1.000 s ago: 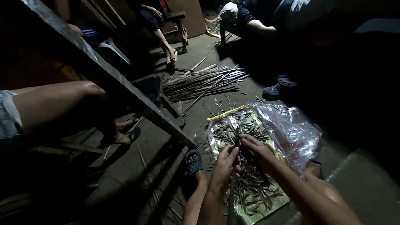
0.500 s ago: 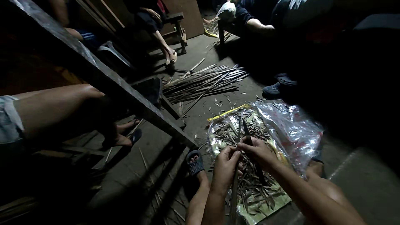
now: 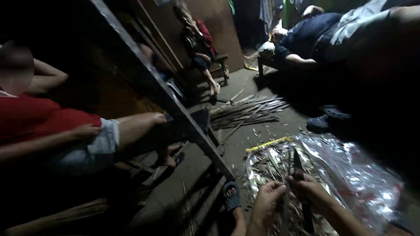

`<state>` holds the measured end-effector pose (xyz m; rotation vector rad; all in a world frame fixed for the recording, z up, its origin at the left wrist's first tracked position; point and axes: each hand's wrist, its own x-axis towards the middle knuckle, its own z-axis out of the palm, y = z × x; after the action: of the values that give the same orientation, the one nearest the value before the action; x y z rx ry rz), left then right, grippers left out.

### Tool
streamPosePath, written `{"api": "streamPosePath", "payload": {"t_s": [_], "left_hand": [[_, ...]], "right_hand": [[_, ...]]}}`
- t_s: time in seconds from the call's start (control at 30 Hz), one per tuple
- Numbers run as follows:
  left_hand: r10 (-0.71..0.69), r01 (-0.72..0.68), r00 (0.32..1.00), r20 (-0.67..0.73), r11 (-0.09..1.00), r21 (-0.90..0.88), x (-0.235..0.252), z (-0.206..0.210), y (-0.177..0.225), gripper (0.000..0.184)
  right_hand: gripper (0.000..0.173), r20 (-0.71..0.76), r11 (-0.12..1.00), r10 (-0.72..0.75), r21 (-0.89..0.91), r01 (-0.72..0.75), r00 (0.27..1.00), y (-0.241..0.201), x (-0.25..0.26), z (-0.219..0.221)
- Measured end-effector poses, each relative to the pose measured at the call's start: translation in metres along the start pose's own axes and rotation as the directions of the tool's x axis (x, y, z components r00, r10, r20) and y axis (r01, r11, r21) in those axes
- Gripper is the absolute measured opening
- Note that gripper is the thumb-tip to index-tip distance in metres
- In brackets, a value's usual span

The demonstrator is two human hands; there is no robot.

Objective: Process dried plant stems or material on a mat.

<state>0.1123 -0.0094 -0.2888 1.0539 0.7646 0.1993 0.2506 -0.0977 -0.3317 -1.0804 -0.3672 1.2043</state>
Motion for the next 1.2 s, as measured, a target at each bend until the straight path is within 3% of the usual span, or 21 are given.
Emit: {"api": "streamPosePath", "payload": {"t_s": [0.13, 0.27, 0.43, 0.63, 0.83, 1.07, 1.2], "left_hand": [[0.01, -0.01, 1.0, 0.017, 1.0, 0.001, 0.003, -0.001, -0.005, 0.016], [0.137, -0.12, 0.988, -0.076, 0.974, 0.195, 0.006, 0.0, -0.01, 0.012], [0.157, -0.112, 0.978, -0.137, 0.95, 0.292, 0.007, -0.003, -0.013, 0.01], [0.206, -0.162, 0.975, -0.087, 0.919, 0.359, 0.008, -0.011, -0.013, 0.013], [0.155, -0.119, 0.983, -0.101, 0.947, 0.299, 0.007, -0.007, -0.015, 0.011], [0.097, -0.097, 0.995, -0.013, 0.995, -0.005, 0.002, -0.007, -0.008, 0.015], [0.096, -0.091, 0.992, -0.084, 0.994, 0.062, 0.0, -0.001, -0.004, 0.011]], "right_hand": [[0.013, 0.017, 0.999, -0.035, 0.028, 0.034, 0.999, 0.007, -0.002, -0.005], [0.008, -0.013, 0.995, -0.081, -0.064, 0.08, 0.997, 0.008, -0.002, -0.004], [0.009, -0.027, 0.98, -0.088, -0.184, 0.081, 0.996, 0.009, -0.006, 0.004], [0.007, 0.008, 0.985, -0.054, -0.162, 0.054, 0.999, 0.01, -0.006, 0.005], [0.009, -0.033, 0.994, -0.004, -0.107, 0.0, 0.999, 0.015, -0.006, 0.002], [0.009, 0.051, 0.998, -0.013, 0.066, 0.01, 0.999, 0.009, -0.005, 0.006], [0.005, 0.01, 0.999, -0.005, 0.054, 0.005, 1.0, 0.006, -0.008, 0.008]]}}
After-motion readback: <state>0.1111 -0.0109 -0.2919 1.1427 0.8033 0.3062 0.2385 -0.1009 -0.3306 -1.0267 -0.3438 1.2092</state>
